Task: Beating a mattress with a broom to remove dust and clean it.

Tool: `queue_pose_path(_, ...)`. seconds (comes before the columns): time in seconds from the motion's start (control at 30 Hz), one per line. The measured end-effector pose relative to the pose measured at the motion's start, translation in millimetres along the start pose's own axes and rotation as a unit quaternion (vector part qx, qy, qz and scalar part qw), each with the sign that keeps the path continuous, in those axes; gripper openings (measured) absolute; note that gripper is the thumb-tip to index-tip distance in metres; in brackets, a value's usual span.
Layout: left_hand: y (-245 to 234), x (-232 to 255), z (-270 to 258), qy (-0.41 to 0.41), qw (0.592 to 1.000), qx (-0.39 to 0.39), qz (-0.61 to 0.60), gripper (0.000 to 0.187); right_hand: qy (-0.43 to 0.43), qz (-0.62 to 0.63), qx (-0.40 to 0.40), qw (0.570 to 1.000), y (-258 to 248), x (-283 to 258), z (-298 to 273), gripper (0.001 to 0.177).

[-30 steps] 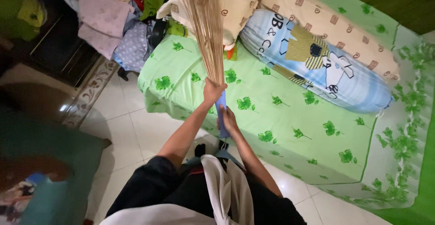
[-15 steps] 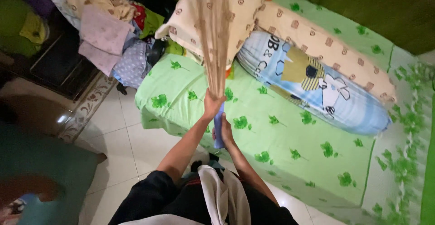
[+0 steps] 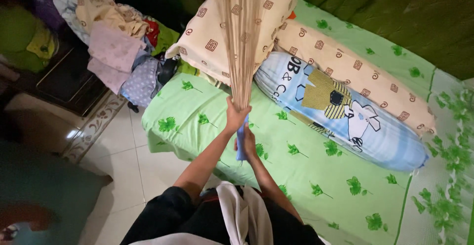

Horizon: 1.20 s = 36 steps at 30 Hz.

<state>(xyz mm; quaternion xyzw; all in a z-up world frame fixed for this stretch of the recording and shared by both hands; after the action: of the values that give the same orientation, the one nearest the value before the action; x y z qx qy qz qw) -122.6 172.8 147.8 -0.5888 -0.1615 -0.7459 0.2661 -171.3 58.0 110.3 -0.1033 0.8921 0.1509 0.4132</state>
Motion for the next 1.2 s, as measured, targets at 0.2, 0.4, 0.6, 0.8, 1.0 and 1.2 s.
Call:
queue_pose_path(0.2,20,-66,6,-0.069,0.992,-0.049,0.094,0.083,0.096,-0.039,0.023,0.994,-24,0,31,0.075)
queue_pose_path(0.4,27,-5,14,-0.080,0.996,-0.041,-0.006,0.078,0.030,-0.013,-0.019,0.999,-26,-8,33,0.085)
queue_pose_path(0.6,37,-75,30,-0.006,0.996,-0.012,0.087,0.084,0.092,-0.009,0.009,0.996,-26,-35,40,0.065)
queue_pose_path(0.8,30,-24,48,-0.047,0.992,-0.068,-0.090,0.053,0.088,0.037,0.031,0.995,-3,-49,35,0.066)
queue_pose_path(1.0,29,-65,93,-0.016,0.997,-0.071,-0.017,0.064,-0.008,-0.037,0.071,0.997,16,-75,61,0.065)
queue_pose_path(1.2,17,-76,125,-0.088,0.989,-0.118,0.007,0.052,0.095,0.058,0.048,0.993,42,-80,88,0.072)
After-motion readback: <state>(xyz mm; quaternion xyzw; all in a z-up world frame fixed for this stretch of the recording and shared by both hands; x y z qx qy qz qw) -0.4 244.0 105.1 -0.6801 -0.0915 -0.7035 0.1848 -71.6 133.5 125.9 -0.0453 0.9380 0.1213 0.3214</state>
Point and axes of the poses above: each hand's wrist, its own z-axis towards the middle knuckle, its own y-axis out of the palm, x = y × z, the point moved 1 cm from there along z, towards the middle knuckle, and after that the axes turned 14 degrees about y, right-handed, at the moved point
